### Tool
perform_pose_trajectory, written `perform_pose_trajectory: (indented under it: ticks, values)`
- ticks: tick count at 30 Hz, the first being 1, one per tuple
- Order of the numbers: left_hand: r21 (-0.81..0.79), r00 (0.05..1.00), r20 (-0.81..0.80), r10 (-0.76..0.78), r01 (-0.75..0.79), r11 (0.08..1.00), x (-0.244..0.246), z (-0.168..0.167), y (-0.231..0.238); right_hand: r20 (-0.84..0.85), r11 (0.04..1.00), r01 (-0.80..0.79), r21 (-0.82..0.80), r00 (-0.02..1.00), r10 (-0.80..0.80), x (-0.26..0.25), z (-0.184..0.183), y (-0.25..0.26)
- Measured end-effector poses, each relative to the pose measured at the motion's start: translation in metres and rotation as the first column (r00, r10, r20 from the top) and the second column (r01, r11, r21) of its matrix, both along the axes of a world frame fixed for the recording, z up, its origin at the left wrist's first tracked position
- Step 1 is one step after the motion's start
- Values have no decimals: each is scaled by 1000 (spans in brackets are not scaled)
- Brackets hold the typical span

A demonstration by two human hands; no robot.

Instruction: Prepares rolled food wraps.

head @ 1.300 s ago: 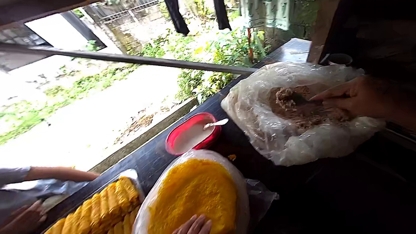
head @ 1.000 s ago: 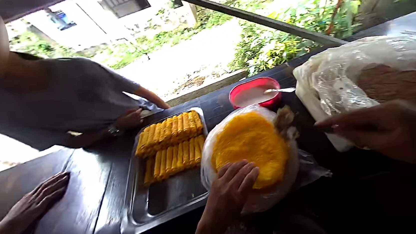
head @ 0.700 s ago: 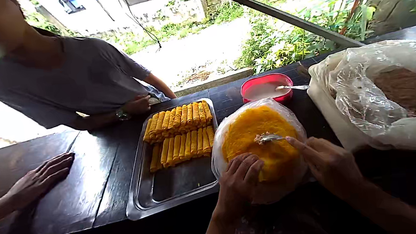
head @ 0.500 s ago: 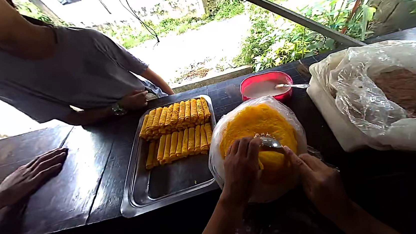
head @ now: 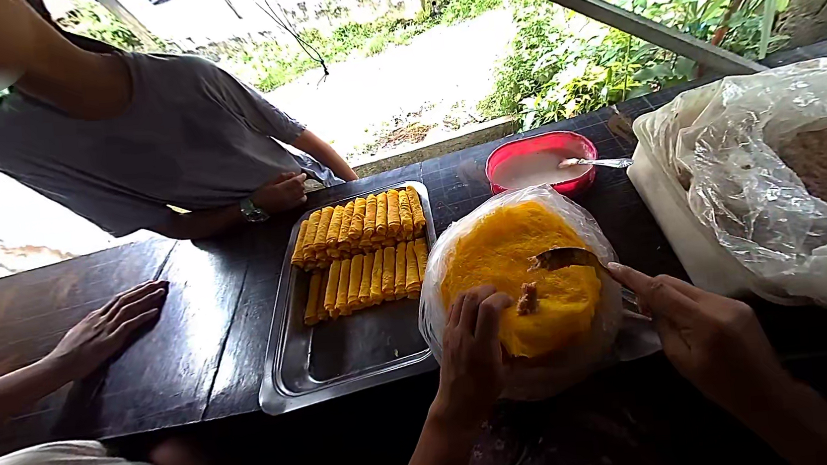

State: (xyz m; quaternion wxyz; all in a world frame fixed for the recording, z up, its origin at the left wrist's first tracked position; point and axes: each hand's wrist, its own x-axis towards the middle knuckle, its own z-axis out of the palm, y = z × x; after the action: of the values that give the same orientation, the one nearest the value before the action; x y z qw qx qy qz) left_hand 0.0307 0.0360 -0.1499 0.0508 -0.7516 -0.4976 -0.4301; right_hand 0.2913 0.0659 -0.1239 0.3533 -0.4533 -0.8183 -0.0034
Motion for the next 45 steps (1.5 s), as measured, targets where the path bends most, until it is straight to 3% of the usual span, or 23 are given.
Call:
perform_pose_trajectory:
  ticks: [5,11,19,23,28,32,36,42,45]
  values:
    - [10,999,28,26,-26,1000,2,-3,-5,-21,1000,-18,5,1000,19,-8,-12,-7]
    - [-43,973,-144,179,-187,981,24,20,15,-76,1000,-5,-1,997,5,-16,-47,-26]
    - [-89,962,-187,197,-216,972,26,29,32,-135,999,-36,16,990,38,-11,-44,-33]
    - [-60,976,-156,149,-160,985,20,24,26,-170,996,-84,1,982,83,2,-18,-22]
    - [41,999,-15,50,-49,998,8,7,7,-95,987,-163,9,982,163,-1,13,5]
    - [97,1000,-2,-7,7,995,0,-6,-4,53,971,-237,-15,970,237,-15,13,17]
    - [83,997,-55,-48,53,995,-6,-12,-10,129,977,-213,-24,968,215,-22,12,20]
    - [74,995,-68,-72,77,994,-10,-16,-14,1,992,-128,-13,992,128,-6,25,17]
    - [71,995,-67,-75,80,994,-10,-17,-14,-11,993,-104,-52,995,104,-1,13,15]
